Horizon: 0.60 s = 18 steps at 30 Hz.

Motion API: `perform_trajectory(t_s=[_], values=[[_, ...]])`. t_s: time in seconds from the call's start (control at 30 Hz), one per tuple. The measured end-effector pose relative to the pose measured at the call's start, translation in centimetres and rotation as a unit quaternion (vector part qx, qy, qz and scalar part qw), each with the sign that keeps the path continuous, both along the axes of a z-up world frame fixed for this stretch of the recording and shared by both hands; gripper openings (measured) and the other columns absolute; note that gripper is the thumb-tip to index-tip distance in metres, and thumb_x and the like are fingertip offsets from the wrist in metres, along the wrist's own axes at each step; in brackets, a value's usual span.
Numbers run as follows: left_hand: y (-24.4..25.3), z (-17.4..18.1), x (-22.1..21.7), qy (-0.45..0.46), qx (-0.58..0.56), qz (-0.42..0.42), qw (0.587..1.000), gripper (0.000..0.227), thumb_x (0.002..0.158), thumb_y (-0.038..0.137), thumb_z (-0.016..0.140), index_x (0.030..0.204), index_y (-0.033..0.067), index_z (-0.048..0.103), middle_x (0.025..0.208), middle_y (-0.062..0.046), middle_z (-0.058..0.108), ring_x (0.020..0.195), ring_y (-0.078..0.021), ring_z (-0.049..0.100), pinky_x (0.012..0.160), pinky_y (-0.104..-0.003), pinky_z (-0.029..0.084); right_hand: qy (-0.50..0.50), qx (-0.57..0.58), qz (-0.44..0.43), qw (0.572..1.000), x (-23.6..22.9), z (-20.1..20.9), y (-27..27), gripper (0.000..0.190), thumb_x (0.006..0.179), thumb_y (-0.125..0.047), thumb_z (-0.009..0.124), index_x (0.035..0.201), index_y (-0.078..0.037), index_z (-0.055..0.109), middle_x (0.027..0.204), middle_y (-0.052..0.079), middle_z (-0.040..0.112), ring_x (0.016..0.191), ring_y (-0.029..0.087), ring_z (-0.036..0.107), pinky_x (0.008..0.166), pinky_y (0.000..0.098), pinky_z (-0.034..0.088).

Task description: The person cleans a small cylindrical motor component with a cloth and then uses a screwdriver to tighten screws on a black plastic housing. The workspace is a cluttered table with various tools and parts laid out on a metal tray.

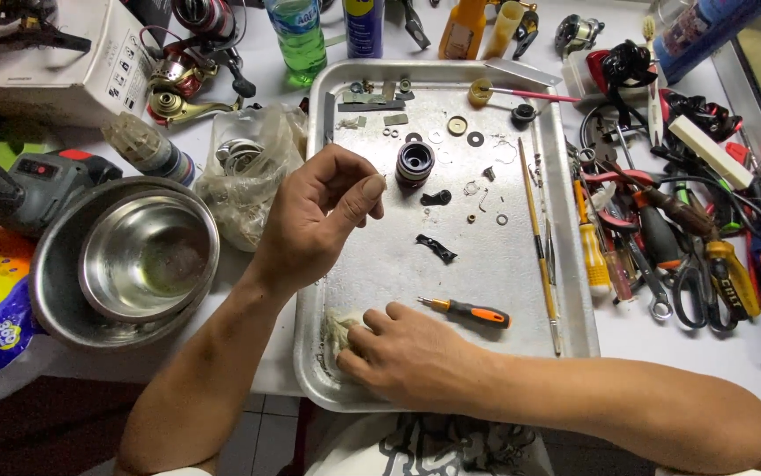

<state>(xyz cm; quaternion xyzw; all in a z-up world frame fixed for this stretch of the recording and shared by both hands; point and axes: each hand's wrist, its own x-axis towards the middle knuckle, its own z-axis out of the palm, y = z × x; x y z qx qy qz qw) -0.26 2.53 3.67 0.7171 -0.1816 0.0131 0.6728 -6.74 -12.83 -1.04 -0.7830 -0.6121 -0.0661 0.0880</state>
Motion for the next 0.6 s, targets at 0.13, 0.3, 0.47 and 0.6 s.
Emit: perform_trajectory(t_s=[0.13, 0.3, 0.47, 0.6], values=[[0.3, 0.6, -0.2, -0.041, 0.064, 0.018, 0.997, 0.015, 0.089, 0.021, 0.055, 0.086, 0.0066, 0.056, 0.069, -0.001, 0.060, 0.062, -0.0073, 0.054, 0.057, -0.019, 0.045, 0.021, -0.006, -0.004, 1.000, 0.5, 0.4, -0.7, 0.016, 0.088, -0.021, 0.054, 0.078, -0.010, 0.051, 0.067, 0.004, 0.054, 0.056, 0.022, 0.048, 0.047, 0.0344, 0.035], [1.3, 0.9, 0.3, -0.113, 0.291, -0.147, 0.939, 0.038, 0.085, 0.040, 0.051, 0.101, 0.0073, 0.062, 0.088, -0.005, 0.068, 0.072, -0.0140, 0.064, 0.062, -0.027, 0.053, 0.103, 0.051, -0.085, 0.990, 1.8, 2.1, -2.4, 0.011, 0.087, -0.011, 0.056, 0.093, -0.003, 0.053, 0.075, 0.008, 0.060, 0.058, 0.020, 0.052, 0.048, 0.0341, 0.044], [1.6, 2.1, 0.3, -0.003, 0.271, -0.225, 0.936, 0.023, 0.081, 0.030, 0.063, 0.087, 0.0076, 0.066, 0.069, -0.013, 0.067, 0.060, -0.0267, 0.058, 0.058, -0.037, 0.049, 0.114, 0.216, -0.154, 0.958, 2.6, 2.9, -3.9, 0.011, 0.084, -0.013, 0.057, 0.076, -0.010, 0.050, 0.059, 0.001, 0.048, 0.053, 0.021, 0.053, 0.046, 0.0277, 0.045], [1.0, 1.9, 0.1, -0.001, 0.327, -0.259, 0.909, 0.025, 0.079, 0.029, 0.067, 0.091, 0.0079, 0.065, 0.072, -0.011, 0.067, 0.063, -0.0280, 0.059, 0.059, -0.039, 0.049, 0.169, 0.244, -0.195, 0.935, 3.4, 2.3, -4.6, 0.010, 0.080, -0.009, 0.064, 0.085, -0.012, 0.056, 0.054, -0.002, 0.047, 0.048, 0.017, 0.052, 0.045, 0.0256, 0.046]])
